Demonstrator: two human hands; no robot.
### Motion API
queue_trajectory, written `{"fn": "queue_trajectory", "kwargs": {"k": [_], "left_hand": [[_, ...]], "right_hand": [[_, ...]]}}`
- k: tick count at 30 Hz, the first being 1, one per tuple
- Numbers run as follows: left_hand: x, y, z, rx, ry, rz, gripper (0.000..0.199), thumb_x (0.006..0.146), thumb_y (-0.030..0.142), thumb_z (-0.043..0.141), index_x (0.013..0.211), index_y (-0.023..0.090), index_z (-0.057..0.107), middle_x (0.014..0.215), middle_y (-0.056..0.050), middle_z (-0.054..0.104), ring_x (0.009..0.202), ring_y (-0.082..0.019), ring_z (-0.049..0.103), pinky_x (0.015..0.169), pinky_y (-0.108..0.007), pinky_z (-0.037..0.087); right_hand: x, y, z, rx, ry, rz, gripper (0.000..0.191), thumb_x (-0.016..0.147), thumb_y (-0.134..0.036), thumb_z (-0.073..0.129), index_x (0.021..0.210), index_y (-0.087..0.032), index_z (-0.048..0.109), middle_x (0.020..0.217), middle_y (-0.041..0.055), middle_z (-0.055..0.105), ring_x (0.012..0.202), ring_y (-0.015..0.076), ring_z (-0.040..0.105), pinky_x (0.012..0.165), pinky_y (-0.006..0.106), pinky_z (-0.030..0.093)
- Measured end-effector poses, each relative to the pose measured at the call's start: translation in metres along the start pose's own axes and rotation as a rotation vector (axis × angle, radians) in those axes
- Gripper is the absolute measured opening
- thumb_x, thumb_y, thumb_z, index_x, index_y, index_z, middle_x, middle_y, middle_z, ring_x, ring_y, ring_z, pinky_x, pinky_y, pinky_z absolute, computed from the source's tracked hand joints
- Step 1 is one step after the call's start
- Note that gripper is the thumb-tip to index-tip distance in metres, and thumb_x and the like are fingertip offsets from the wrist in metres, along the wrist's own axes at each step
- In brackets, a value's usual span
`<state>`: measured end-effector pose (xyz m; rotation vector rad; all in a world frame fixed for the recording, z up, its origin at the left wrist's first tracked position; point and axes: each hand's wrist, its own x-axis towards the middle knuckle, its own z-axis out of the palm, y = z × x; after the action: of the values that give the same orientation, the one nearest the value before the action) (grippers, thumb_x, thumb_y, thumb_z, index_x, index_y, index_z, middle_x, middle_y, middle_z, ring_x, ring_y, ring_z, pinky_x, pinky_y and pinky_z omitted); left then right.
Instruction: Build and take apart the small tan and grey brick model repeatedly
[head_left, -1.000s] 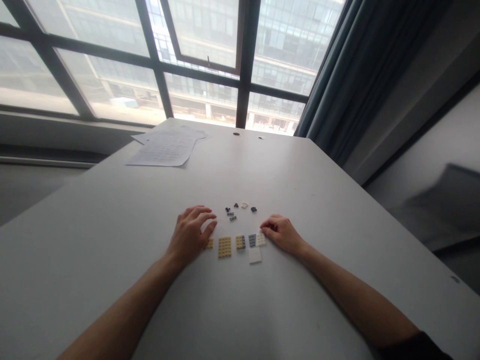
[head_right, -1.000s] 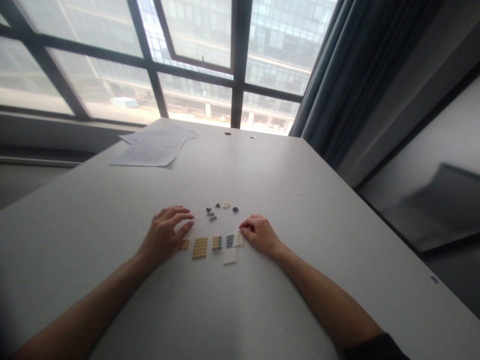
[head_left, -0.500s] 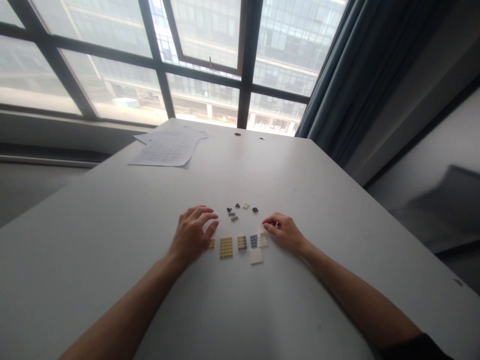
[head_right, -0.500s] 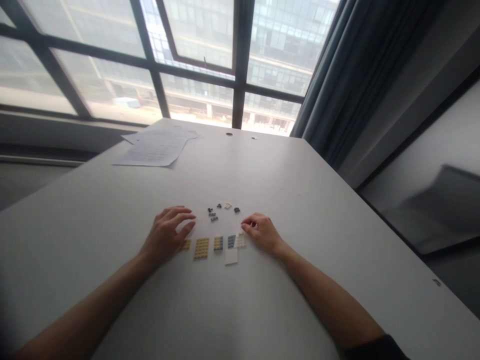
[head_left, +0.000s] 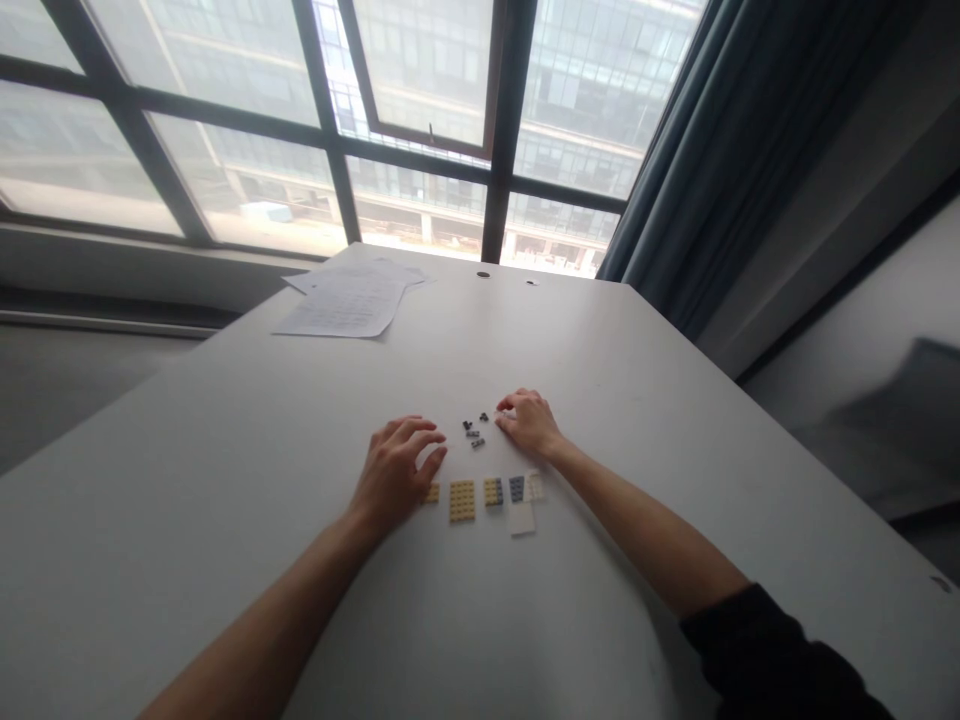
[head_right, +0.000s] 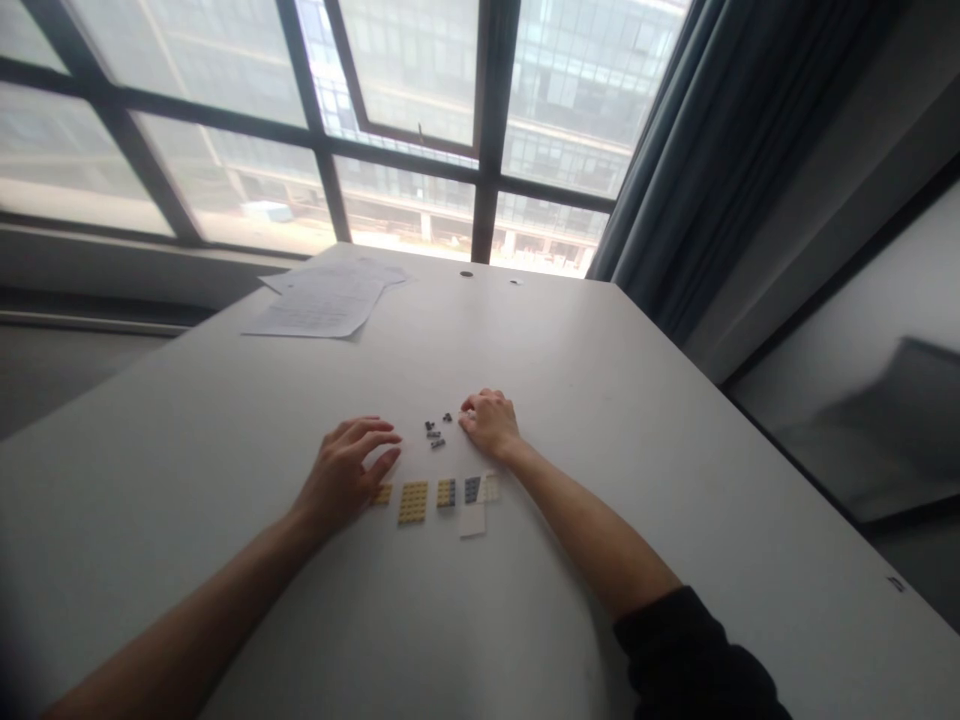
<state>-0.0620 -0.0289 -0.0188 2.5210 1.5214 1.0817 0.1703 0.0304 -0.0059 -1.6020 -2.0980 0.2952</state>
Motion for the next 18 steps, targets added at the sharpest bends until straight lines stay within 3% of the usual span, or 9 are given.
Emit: {"fn": "queue_trajectory", "kwargs": {"k": [4,8,13,18], "left_hand": [[0.000,0.001,0.000,-0.001,-0.008,-0.004,0.022,0.087,0.033,0.051,0.090,0.021,0.068,0.107,-0.007,0.066,0.110,-0.026,0.053,0.096,-0.044,0.038],[0.000,0.001,0.000,-0.001,-0.009,0.002,0.021,0.087,0.033,0.051,0.091,0.021,0.068,0.107,-0.007,0.066,0.110,-0.026,0.053,0.096,-0.045,0.038],[0.000,0.001,0.001,0.007,-0.005,0.010,0.021,0.087,0.033,0.051,0.090,0.021,0.068,0.106,-0.007,0.066,0.110,-0.025,0.053,0.097,-0.045,0.037],[-0.001,0.000,0.000,0.016,-0.012,0.015,0.022,0.088,0.033,0.051,0.091,0.020,0.068,0.106,-0.008,0.066,0.111,-0.025,0.053,0.096,-0.044,0.037]], "right_hand": [[-0.016,0.004,-0.010,0.080,0.000,-0.099,0.007,0.080,-0.016,0.063,0.084,-0.019,0.067,0.087,0.0020,0.067,0.085,0.0143,0.058,0.083,0.026,0.044],[-0.044,0.014,-0.026,0.267,0.114,-0.228,0.006,0.083,-0.019,0.061,0.081,-0.020,0.067,0.088,0.0036,0.068,0.088,0.0156,0.059,0.083,0.029,0.045],[-0.066,0.029,-0.038,0.354,-0.069,-0.084,0.008,0.078,-0.023,0.064,0.082,-0.019,0.071,0.077,0.0014,0.069,0.062,0.0107,0.055,0.063,0.023,0.045],[-0.066,0.033,-0.035,0.297,-0.166,0.003,0.010,0.075,-0.018,0.063,0.079,-0.018,0.072,0.072,-0.0002,0.067,0.061,0.0097,0.052,0.061,0.021,0.042]]}}
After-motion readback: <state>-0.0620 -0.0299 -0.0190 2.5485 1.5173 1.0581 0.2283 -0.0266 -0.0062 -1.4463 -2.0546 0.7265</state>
